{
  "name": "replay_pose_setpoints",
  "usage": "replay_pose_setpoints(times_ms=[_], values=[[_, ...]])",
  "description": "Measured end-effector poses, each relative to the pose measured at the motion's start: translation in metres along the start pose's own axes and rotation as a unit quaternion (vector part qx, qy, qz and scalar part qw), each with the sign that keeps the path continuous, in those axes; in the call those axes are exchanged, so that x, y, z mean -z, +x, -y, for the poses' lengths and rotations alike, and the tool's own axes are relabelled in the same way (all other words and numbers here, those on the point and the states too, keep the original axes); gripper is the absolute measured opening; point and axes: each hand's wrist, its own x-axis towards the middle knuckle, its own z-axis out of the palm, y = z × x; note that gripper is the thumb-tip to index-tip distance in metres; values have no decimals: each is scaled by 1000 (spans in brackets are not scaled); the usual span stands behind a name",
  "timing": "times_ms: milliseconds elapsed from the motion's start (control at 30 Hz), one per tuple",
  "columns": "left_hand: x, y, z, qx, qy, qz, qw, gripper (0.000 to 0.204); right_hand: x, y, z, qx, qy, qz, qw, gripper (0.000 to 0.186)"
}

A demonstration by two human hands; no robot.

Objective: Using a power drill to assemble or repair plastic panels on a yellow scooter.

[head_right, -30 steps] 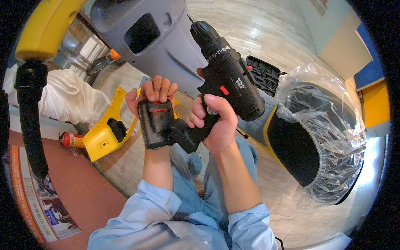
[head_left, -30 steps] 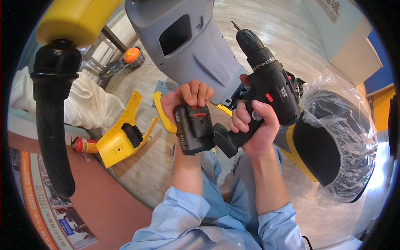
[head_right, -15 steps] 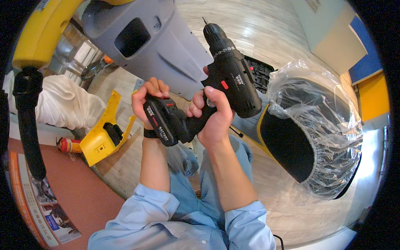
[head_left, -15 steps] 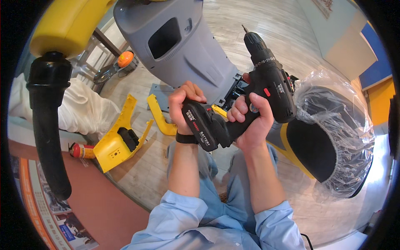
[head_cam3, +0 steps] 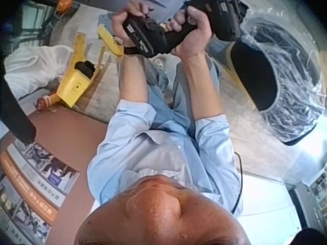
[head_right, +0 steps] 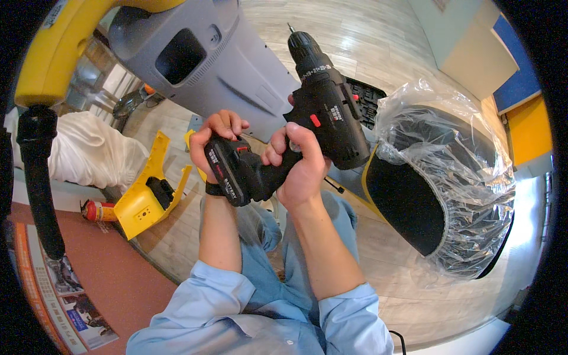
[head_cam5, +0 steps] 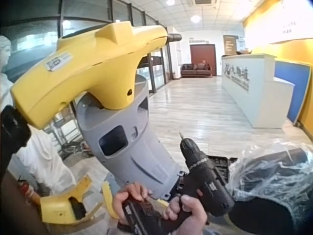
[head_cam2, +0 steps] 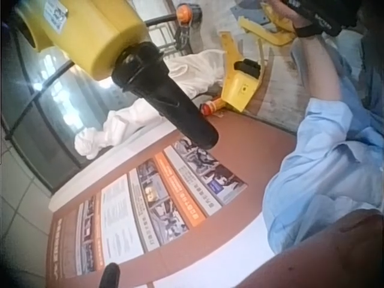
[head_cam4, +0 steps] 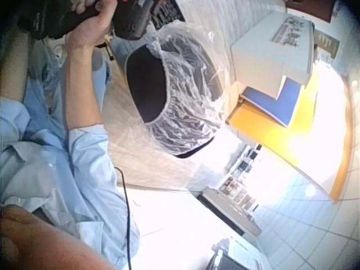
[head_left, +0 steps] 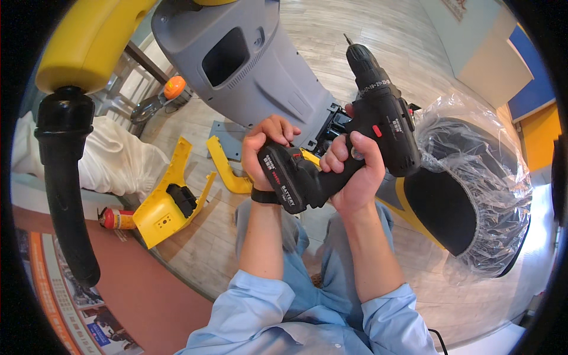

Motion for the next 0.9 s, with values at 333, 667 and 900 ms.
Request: replay_pose_setpoints(times_ms=[333, 667, 900], values=[[-9, -4, 2, 7, 7, -16, 1000, 29, -4, 2, -2, 21, -41, -49, 998, 50], [-18, -13, 11, 44, -36, -33, 998, 25, -3, 9, 2, 35, -28, -99, 994, 42], [-25, -8, 4, -6, 50, 24, 998, 26, 2, 12, 10, 23, -2, -36, 999, 36]])
